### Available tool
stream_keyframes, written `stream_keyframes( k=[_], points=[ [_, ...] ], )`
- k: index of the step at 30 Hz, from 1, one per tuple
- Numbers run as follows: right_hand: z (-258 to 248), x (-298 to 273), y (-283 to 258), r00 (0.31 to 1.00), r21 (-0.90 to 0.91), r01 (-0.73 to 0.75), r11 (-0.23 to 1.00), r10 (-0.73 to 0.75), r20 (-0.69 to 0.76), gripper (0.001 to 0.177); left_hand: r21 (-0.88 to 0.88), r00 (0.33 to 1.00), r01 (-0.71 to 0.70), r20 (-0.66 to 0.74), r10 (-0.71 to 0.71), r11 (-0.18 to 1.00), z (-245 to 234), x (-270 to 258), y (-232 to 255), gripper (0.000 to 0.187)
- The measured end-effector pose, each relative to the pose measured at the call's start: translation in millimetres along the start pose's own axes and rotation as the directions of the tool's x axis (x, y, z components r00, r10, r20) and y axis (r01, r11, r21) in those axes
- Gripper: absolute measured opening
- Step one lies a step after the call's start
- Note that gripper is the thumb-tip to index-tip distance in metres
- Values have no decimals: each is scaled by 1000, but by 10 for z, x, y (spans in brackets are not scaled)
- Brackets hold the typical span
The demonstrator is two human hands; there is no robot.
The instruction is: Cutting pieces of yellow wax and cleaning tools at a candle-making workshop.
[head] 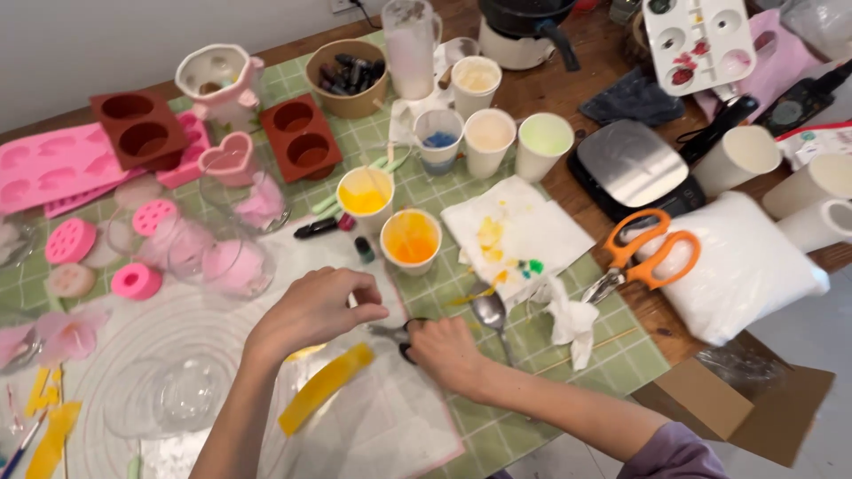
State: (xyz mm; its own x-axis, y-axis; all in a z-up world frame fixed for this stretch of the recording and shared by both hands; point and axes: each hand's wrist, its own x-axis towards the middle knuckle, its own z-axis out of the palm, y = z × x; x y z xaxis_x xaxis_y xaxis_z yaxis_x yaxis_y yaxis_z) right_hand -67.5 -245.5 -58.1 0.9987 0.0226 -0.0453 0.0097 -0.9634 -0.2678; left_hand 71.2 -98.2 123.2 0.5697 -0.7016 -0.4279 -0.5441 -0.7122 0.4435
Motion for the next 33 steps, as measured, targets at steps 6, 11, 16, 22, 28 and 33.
stream_keyframes(
  k=[6,11,16,22,28,33],
  points=[
    [-1199,108,1167,972,541,-232,808,205,112,19,-439,980,-197,-65,187,877,-525,765,564,25],
    [-1934,619,3213,907,749,-372,549,389,165,29,-795,976,-175,-62,210,581,-775,1602,1008,23],
    [-2198,1388,4243,859,729,-343,593,512,-12,32,-910,980,-163,-103,171,382,-639,2417,1313,23],
    [-1468,2484,5111,798,743,-440,505,599,66,42,-953,995,-82,-62,80,292,-663,3071,1478,22],
    [-1174,3073,5321,812,747,-482,458,554,184,39,-964,997,-78,-74,24,254,-770,3426,1331,22],
    [-1160,3183,5384,803,735,-509,447,554,220,37,-970,997,-50,-64,-53,237,-821,3567,1268,22]
  ],
)
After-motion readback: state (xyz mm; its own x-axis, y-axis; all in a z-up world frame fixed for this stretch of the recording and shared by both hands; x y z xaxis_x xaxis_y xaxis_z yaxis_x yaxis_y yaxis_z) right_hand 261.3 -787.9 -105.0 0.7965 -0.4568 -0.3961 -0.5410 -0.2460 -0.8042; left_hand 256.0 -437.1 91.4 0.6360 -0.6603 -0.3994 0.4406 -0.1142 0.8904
